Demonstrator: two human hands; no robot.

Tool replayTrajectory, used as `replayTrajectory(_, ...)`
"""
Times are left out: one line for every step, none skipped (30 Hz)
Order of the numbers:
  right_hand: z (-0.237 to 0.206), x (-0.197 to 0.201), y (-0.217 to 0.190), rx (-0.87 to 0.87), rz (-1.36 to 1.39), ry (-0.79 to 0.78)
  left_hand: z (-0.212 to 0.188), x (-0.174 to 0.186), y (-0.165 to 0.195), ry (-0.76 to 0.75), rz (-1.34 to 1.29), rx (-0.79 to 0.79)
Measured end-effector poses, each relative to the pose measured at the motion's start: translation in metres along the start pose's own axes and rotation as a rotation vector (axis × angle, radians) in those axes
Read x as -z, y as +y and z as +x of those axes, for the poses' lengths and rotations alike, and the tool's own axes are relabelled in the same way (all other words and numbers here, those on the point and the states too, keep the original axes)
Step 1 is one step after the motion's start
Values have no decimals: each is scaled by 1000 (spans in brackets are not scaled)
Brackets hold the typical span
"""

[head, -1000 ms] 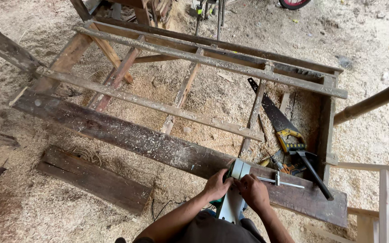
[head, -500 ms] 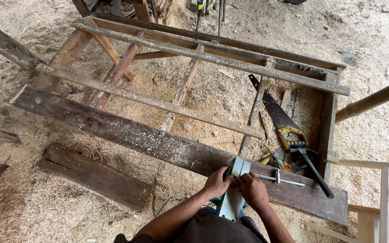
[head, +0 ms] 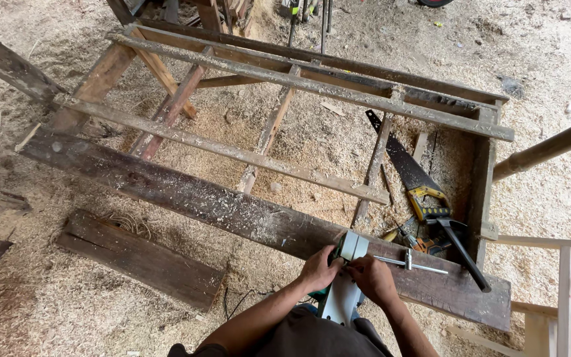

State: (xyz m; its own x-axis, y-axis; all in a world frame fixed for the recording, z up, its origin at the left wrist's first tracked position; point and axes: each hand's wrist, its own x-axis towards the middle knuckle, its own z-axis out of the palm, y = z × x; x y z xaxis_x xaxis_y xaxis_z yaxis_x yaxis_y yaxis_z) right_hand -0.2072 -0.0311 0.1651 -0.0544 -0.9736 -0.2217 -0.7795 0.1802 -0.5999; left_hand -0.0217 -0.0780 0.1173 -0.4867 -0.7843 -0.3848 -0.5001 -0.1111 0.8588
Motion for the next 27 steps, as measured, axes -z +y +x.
replayTrajectory(3,-1,3,26,21,8,1,0,-1,-1,-1,1)
replayTrajectory(5,-1,8,0,44,-33,1,-1,-3,-1,0,2)
replayTrajectory(8,-1,12,-24,68,-72,2,-2,-4,0,1,0)
replayTrajectory(12,-1,15,-45,90,-111,3,-2,-6,-3,12,16)
replayTrajectory(16,-1,18,-61,112,-134,4,-3,-6,-7,22,33)
replayTrajectory(18,-1,20,-81,135,-159,4,-3,-7,-15,31,52)
replayTrajectory(20,-1,21,-104,159,-183,4,-3,-8,-23,16,55)
replayTrajectory(21,-1,21,-109,158,-191,4,-3,-8,-30,0,57)
replayTrajectory(22,0,21,-114,155,-200,4,-3,-8,-36,-16,60)
replayTrajectory(23,0,21,-120,153,-210,3,-3,-8,-40,-15,66)
replayTrajectory(23,0,20,-112,152,-200,3,-3,-7,-43,-15,70)
replayTrajectory(23,0,19,-103,150,-189,3,-2,-7,-46,-14,76)
replayTrajectory(22,0,19,-99,150,-180,2,-2,-7,-43,0,79)
replayTrajectory(21,0,19,-85,137,-177,2,-2,-7,-41,14,83)
replayTrajectory(21,-1,19,-69,124,-173,2,-2,-7,-37,29,87)
replayTrajectory(20,-2,19,-57,112,-172,2,-2,-7,-33,18,76)
replayTrajectory(20,-2,20,-34,104,-163,2,-2,-8,-36,8,66)
replayTrajectory(20,-3,21,-11,97,-151,2,-3,-8,-39,2,55)
replayTrajectory(20,-4,21,19,88,-136,2,-3,-9,-32,1,39)
replayTrajectory(21,-4,22,-14,114,-147,3,-4,-9,-16,1,17)
replayTrajectory(22,-5,23,-42,140,-157,2,-4,-10,5,3,-7)
replayTrajectory(24,-4,24,-69,165,-170,3,-4,-10,-3,2,8)
replayTrajectory(24,-4,24,-70,165,-187,3,-4,-10,-12,0,25)
replayTrajectory(26,-3,24,-69,166,-201,4,-3,-9,-21,0,40)
replayTrajectory(27,-2,24,-70,167,-216,4,-2,-8,-21,-13,44)
replayTrajectory(27,1,23,-94,176,-248,3,-2,-7,-23,-33,51)
replayTrajectory(28,3,22,-113,185,-274,4,0,-6,-20,-49,52)
